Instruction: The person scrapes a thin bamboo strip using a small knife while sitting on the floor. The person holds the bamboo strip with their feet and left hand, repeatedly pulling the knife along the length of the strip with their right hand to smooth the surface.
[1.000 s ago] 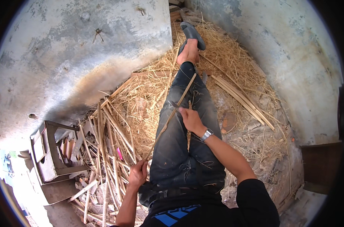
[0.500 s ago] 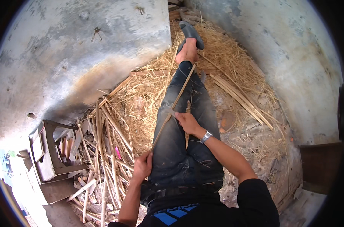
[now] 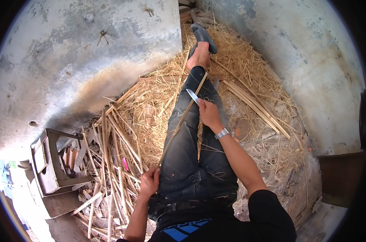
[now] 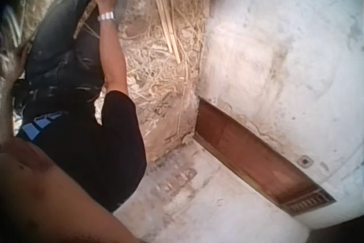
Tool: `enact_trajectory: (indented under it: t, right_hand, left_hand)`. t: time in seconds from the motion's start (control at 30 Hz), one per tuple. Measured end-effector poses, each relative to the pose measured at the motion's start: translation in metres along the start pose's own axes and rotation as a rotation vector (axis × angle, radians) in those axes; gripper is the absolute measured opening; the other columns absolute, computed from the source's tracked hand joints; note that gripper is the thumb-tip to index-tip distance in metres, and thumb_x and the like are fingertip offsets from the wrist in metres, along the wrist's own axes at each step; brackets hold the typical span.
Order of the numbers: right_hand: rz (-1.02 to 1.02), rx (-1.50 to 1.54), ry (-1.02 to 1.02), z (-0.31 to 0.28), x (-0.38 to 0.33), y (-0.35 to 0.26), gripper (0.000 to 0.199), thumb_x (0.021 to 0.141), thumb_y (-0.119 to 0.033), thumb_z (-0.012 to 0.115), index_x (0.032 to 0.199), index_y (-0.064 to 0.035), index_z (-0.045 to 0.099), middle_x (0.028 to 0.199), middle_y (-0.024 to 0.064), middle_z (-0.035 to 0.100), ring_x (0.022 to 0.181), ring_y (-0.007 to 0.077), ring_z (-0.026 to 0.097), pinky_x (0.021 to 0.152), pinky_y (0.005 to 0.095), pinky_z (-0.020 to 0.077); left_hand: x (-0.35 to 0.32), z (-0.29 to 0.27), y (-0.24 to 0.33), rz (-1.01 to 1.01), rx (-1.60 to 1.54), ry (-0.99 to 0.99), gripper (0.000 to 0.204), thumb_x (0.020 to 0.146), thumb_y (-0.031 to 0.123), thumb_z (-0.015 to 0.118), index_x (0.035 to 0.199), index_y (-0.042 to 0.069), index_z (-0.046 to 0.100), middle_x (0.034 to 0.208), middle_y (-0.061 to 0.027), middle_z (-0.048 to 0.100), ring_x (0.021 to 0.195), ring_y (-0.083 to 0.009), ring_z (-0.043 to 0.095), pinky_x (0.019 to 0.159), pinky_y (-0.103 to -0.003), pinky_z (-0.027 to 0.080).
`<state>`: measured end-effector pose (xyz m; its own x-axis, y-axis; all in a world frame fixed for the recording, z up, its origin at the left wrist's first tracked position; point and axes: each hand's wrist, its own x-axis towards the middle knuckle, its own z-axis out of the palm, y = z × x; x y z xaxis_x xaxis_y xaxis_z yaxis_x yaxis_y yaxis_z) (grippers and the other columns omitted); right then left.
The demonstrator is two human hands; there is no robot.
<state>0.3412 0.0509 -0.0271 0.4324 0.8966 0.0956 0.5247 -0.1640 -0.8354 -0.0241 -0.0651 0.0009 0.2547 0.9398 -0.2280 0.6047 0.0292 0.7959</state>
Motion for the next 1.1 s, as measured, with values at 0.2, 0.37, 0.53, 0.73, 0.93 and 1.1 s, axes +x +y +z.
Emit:
enact_trajectory:
  t: [0.2, 0.37, 0.53, 0.73, 0.93, 1.1]
  right_hand:
    - [0.026, -0.016, -0.087, 0.025, -0.016, 0.003, 0.051, 0.111, -0.037, 0.050, 0.085, 0.0026, 0.067, 0.070, 0.0263, 0.061, 0.068, 0.0484, 0.061, 0.063, 0.0511, 0.0469]
    - [0.063, 0.037, -0.157, 0.019, -0.023, 0.006, 0.057, 0.111, -0.040, 0.050, 0.078, 0.0057, 0.060, 0.067, 0.0279, 0.057, 0.067, 0.0473, 0.061, 0.064, 0.0517, 0.0449]
    - [0.086, 0.068, -0.240, 0.025, -0.044, 0.010, 0.064, 0.110, -0.045, 0.050, 0.072, 0.0060, 0.053, 0.062, 0.0248, 0.051, 0.057, 0.0386, 0.053, 0.063, 0.0486, 0.0417]
    - [0.115, 0.184, -0.341, 0.027, -0.054, 0.030, 0.067, 0.110, -0.052, 0.049, 0.067, -0.0018, 0.053, 0.054, 0.0044, 0.045, 0.051, 0.0156, 0.044, 0.054, 0.0374, 0.0376]
    - [0.566, 0.651, -0.744, 0.009, -0.062, -0.003, 0.058, 0.110, -0.052, 0.053, 0.069, -0.0101, 0.052, 0.056, -0.0039, 0.040, 0.045, 0.0079, 0.035, 0.043, 0.0292, 0.0261]
    - [0.660, 0.907, -0.589, 0.004, -0.065, 0.008, 0.059, 0.107, -0.055, 0.057, 0.069, -0.0118, 0.048, 0.056, -0.0050, 0.036, 0.041, 0.0057, 0.030, 0.040, 0.0268, 0.0204]
  left_hand:
    - [0.020, -0.007, 0.008, 0.030, 0.017, -0.131, 0.018, 0.104, 0.012, 0.064, 0.103, -0.004, 0.073, 0.066, -0.0156, 0.060, 0.057, -0.0177, 0.053, 0.057, -0.037, 0.046]
    - [0.027, -0.002, 0.010, 0.009, -0.029, -0.108, 0.019, 0.104, 0.012, 0.064, 0.101, -0.005, 0.072, 0.065, -0.0131, 0.057, 0.059, -0.0143, 0.050, 0.056, -0.035, 0.043]
    - [0.025, 0.003, 0.012, 0.042, -0.055, -0.086, 0.019, 0.104, 0.012, 0.064, 0.101, -0.005, 0.072, 0.063, -0.0108, 0.054, 0.060, -0.0123, 0.048, 0.056, -0.034, 0.042]
    - [0.032, 0.003, 0.018, 0.067, -0.033, -0.097, 0.022, 0.105, 0.013, 0.064, 0.098, -0.006, 0.071, 0.063, -0.0096, 0.052, 0.059, -0.0125, 0.046, 0.055, -0.034, 0.041]
    - [0.039, 0.005, 0.023, 0.064, 0.005, -0.069, 0.022, 0.105, 0.016, 0.064, 0.099, -0.004, 0.072, 0.063, -0.0146, 0.056, 0.058, -0.0152, 0.051, 0.056, -0.036, 0.043]
    - [0.043, 0.010, 0.027, 0.110, 0.028, 0.014, 0.018, 0.103, 0.014, 0.065, 0.105, -0.002, 0.073, 0.071, -0.0239, 0.064, 0.062, -0.0322, 0.068, 0.060, -0.043, 0.050]
